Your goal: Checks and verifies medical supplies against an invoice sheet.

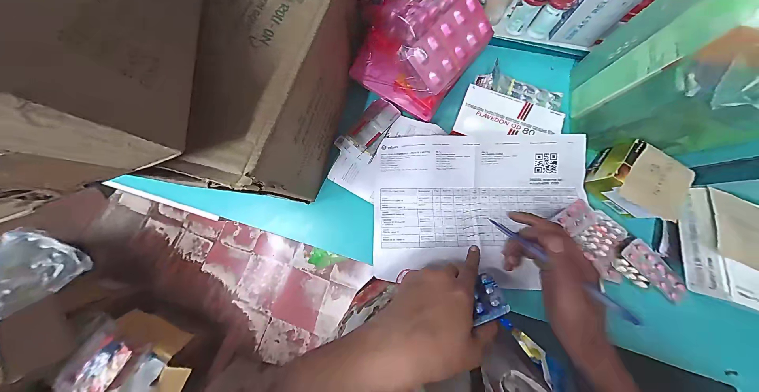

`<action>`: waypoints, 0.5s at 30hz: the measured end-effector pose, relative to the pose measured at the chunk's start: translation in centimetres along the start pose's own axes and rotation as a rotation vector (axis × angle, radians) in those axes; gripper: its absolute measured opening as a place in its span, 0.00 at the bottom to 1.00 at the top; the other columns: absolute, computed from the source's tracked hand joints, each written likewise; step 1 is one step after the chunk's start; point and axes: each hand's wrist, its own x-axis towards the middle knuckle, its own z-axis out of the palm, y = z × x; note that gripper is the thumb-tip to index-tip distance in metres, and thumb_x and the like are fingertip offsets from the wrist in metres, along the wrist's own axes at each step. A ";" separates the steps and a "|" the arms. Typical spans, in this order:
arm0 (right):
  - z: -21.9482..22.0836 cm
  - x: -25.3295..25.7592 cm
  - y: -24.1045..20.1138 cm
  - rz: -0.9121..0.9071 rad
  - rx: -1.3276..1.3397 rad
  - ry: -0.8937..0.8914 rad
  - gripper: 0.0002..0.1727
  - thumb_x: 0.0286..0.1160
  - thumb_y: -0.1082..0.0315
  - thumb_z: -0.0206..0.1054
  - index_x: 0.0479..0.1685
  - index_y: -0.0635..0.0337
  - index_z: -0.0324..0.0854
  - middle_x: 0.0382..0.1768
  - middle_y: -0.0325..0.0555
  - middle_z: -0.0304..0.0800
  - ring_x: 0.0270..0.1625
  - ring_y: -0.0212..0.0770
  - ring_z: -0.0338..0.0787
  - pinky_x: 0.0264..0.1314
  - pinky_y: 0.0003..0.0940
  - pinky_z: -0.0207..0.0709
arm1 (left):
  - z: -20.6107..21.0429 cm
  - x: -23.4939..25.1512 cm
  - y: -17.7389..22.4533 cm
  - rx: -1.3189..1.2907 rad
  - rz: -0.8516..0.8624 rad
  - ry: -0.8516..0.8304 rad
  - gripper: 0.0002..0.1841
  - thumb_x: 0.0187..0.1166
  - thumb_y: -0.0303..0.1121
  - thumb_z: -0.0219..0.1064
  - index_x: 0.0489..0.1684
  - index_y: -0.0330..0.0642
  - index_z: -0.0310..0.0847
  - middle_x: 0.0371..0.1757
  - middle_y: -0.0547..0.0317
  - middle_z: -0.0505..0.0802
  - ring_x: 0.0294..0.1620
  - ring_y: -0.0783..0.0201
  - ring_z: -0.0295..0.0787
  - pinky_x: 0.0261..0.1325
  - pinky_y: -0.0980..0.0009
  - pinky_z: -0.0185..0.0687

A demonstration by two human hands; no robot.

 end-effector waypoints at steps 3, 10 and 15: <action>2.3 0.2 1.2 -0.052 -0.070 0.065 0.15 0.76 0.69 0.61 0.53 0.69 0.86 0.38 0.38 0.92 0.35 0.21 0.87 0.35 0.16 0.82 | -0.2 0.1 -0.1 -0.006 -0.013 -0.034 0.41 0.81 0.50 0.63 0.94 0.45 0.53 0.57 0.39 0.90 0.54 0.40 0.90 0.51 0.42 0.84; 2.8 -0.3 1.5 -0.075 -0.081 0.220 0.05 0.65 0.72 0.68 0.36 0.61 0.88 0.32 0.28 0.90 0.30 0.12 0.82 0.32 0.07 0.77 | -0.4 0.0 -0.3 -0.030 0.017 -0.007 0.40 0.81 0.48 0.64 0.92 0.42 0.57 0.51 0.38 0.92 0.50 0.39 0.91 0.48 0.42 0.84; 3.2 -0.3 1.6 -0.090 -0.133 0.242 0.06 0.66 0.73 0.69 0.36 0.63 0.89 0.31 0.31 0.89 0.31 0.13 0.83 0.33 0.07 0.78 | -0.5 0.1 -0.4 -0.042 0.008 -0.031 0.40 0.81 0.48 0.64 0.93 0.44 0.55 0.51 0.39 0.92 0.52 0.40 0.91 0.50 0.42 0.84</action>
